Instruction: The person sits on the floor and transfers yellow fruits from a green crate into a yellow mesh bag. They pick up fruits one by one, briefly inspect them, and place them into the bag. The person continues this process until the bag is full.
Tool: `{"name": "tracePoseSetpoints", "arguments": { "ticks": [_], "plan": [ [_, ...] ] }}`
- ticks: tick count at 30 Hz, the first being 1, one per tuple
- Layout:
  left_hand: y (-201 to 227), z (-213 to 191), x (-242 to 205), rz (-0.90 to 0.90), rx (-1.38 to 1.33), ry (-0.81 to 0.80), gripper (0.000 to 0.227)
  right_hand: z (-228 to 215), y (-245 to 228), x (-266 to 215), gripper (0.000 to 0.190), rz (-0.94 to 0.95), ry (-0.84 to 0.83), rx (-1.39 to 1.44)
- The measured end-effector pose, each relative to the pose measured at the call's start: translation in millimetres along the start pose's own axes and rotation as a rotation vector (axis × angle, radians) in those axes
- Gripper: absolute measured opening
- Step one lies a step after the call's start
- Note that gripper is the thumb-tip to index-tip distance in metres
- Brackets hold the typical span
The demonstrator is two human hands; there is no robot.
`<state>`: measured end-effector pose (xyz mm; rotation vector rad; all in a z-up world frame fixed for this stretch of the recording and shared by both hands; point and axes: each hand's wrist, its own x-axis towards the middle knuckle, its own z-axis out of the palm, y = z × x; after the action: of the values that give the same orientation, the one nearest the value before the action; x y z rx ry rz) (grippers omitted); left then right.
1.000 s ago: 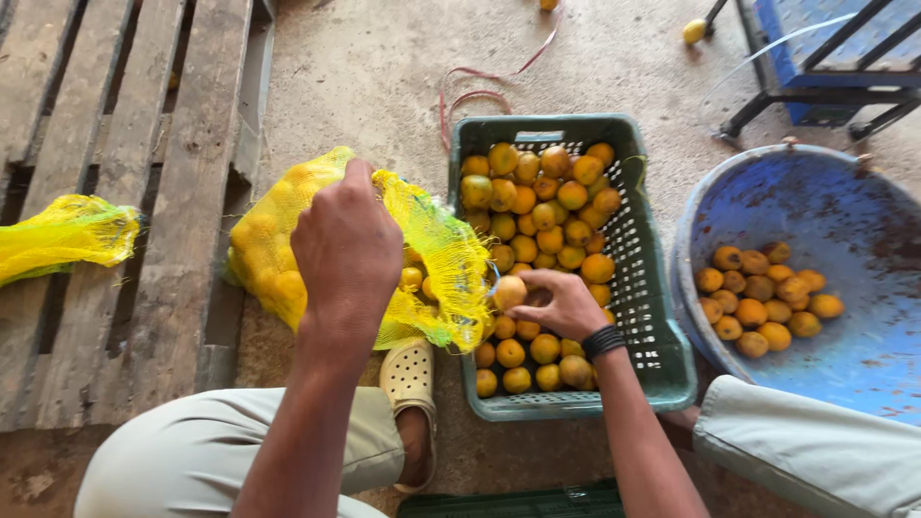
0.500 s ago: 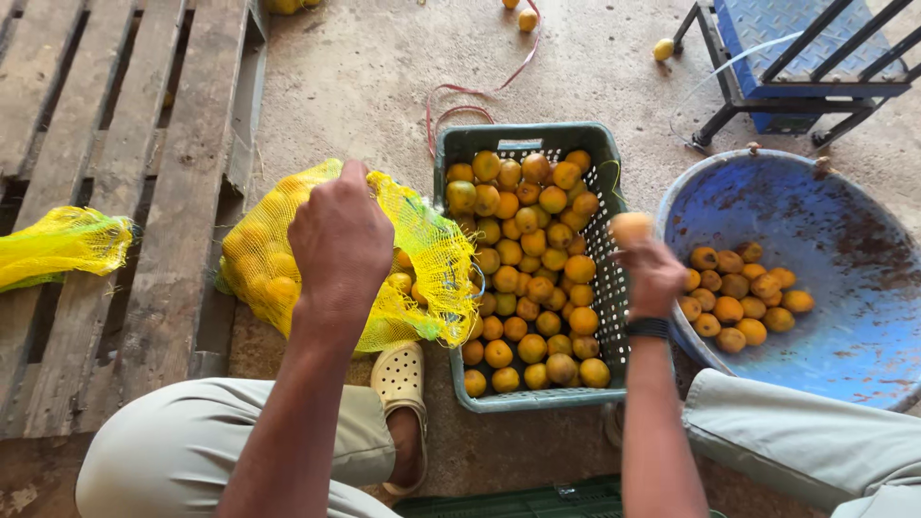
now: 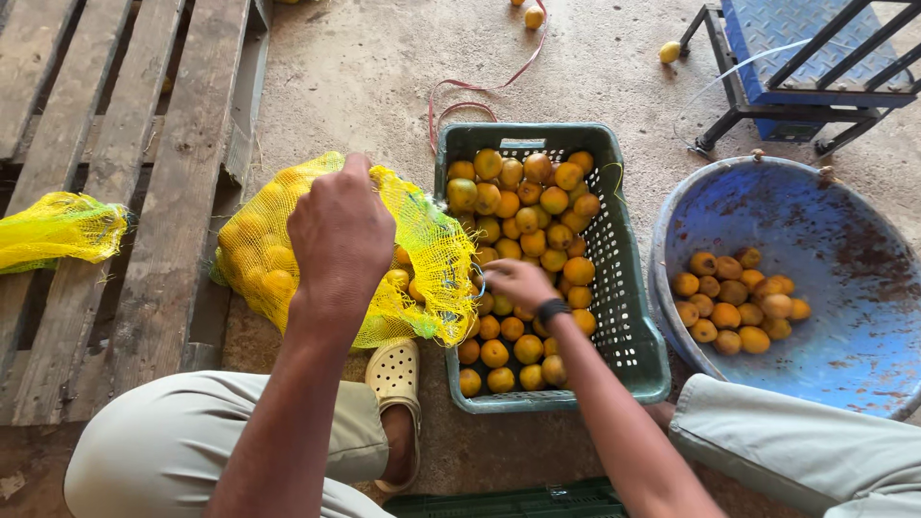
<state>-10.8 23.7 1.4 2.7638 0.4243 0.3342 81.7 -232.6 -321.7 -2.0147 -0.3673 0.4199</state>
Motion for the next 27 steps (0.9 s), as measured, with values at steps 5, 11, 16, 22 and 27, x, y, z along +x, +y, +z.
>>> {"name": "tracePoseSetpoints", "arguments": {
  "ticks": [5, 11, 16, 22, 27],
  "plan": [
    [-8, -9, 2, -0.052, -0.004, 0.013, 0.019, 69, 44, 42, 0.031, -0.209, -0.145, -0.497],
    [-15, -11, 6, -0.089, 0.004, -0.028, 0.018, 89, 74, 43, 0.027, -0.210, -0.028, -0.599],
    [-19, -10, 8, -0.082, -0.002, -0.018, 0.019, 56, 44, 30, 0.053, 0.069, 0.063, -0.194],
    [-16, -10, -1, -0.042, 0.024, -0.003, 0.017, -26, -53, -19, 0.056, 0.271, -0.182, 1.084],
    [-11, -11, -8, -0.019, 0.025, -0.015, 0.016, -48, -104, -71, 0.060, 0.197, -0.202, 1.280]
  ]
}}
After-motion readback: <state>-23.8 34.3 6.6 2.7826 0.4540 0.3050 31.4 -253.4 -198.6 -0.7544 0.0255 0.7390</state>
